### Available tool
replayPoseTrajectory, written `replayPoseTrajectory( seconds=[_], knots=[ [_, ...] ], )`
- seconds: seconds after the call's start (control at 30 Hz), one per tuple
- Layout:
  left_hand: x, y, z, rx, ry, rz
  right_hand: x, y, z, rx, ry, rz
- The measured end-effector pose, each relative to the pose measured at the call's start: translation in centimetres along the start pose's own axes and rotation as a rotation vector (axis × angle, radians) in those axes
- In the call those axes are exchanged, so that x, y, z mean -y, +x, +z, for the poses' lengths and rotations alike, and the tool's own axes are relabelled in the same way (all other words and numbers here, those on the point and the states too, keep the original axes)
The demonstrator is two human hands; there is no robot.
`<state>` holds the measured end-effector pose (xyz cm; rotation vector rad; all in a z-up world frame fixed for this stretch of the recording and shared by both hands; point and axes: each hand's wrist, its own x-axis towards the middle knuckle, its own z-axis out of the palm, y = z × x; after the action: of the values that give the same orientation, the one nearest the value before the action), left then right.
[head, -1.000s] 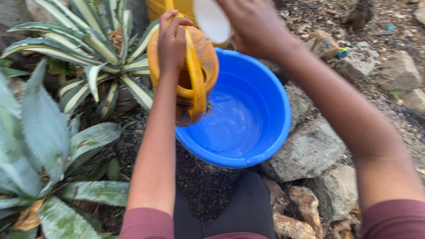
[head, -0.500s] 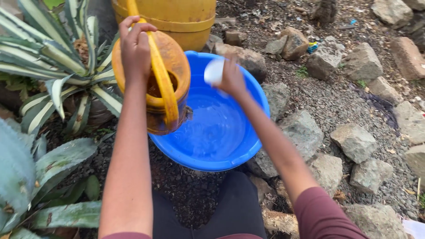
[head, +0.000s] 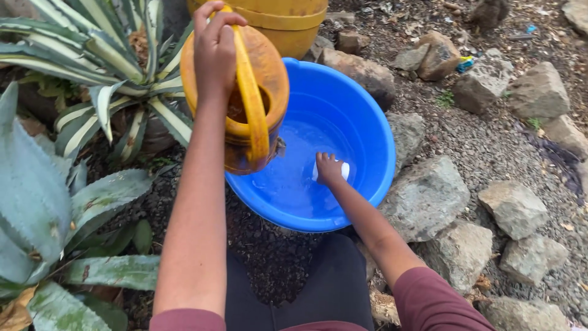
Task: The person scoops water from a blue basin into a yellow watering can using a white cup, then walks to a garden bed and waters several agave plants.
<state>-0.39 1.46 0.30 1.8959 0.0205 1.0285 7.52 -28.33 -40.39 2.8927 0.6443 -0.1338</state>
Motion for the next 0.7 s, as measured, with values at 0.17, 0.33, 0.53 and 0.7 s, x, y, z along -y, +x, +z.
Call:
replayPoseTrajectory(
  seconds=[0.17,0.33,0.53,0.7],
  knots=[
    [-0.8,-0.4,-0.4,-0.021,-0.023,0.032,1.0,0.5,3.5,-0.001,-0.133,-0.112],
    [-1.1,-0.3,-0.7,-0.017,-0.033,0.015,2.2,-0.5,0.7,0.330,-0.251,-0.146],
    [-1.3,-0.4,-0.8,-0.008,-0.017,-0.026,2.3,-1.1,0.4,0.389,-0.009,-0.180],
    [-0.9,-0.4,-0.7,-0.014,-0.019,0.009,2.6,-0.6,3.0,0.356,0.092,-0.294]
  ],
)
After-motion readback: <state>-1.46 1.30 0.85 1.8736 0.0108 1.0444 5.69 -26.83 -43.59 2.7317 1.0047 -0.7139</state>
